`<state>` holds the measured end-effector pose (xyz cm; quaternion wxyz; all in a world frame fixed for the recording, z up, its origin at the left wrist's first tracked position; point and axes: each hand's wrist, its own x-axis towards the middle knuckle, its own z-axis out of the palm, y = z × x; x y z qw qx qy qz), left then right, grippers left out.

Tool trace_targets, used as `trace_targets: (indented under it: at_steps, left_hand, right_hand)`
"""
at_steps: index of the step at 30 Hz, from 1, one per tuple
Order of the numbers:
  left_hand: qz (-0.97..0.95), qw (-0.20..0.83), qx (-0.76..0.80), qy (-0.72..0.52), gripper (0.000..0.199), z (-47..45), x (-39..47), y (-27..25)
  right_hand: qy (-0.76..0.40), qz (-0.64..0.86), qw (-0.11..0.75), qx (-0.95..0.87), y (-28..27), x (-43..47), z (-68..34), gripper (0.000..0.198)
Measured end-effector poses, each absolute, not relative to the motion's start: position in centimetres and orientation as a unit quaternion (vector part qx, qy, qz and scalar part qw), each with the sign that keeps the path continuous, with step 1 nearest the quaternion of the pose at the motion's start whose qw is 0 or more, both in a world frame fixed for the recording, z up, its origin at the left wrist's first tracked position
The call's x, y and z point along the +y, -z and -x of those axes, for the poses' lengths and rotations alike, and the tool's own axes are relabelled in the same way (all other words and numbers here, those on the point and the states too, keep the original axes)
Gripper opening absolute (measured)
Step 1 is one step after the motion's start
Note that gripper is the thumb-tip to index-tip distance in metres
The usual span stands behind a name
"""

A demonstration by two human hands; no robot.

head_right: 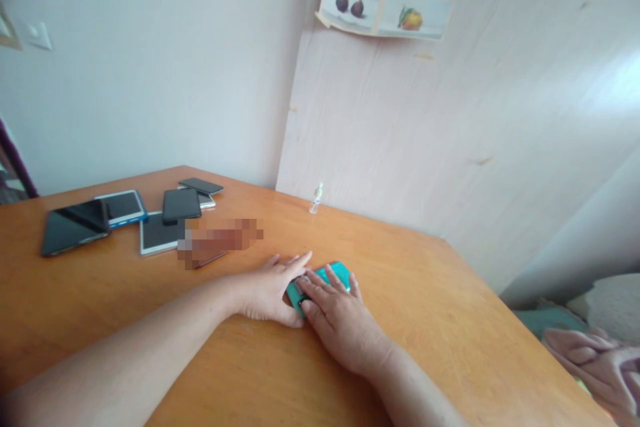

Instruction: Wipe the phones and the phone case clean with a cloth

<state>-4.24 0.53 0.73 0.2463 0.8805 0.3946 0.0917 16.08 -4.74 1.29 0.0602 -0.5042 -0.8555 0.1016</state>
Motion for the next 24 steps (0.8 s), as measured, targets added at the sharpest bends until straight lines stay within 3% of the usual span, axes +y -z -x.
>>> trace_targets:
  at_steps: [6, 14, 20, 24]
  left_hand:
    - [-0.884, 0.247, 0.391, -0.077, 0.12, 4.5, 0.4, -1.1]
    - [-0.888, 0.224, 0.398, -0.057, 0.103, 4.4, 0.4, -1.3]
    - [-0.897, 0.222, 0.381, -0.041, 0.096, 4.6, 0.4, -1.7]
    - [-0.899, 0.221, 0.377, -0.038, 0.093, 4.6, 0.4, -1.9]
  right_hand:
    - [-0.036, 0.674, 0.061, -0.736, 0.5, -1.5, -19.5, 0.055]
    - [-0.069, 0.45, 0.093, -0.886, -2.1, -6.3, -15.5, 0.047]
    - [-0.003, 0.618, 0.062, -0.784, -1.5, -3.7, -19.0, 0.045]
    - [-0.009, 0.604, 0.081, -0.793, -1.7, -4.5, -18.5, 0.038]
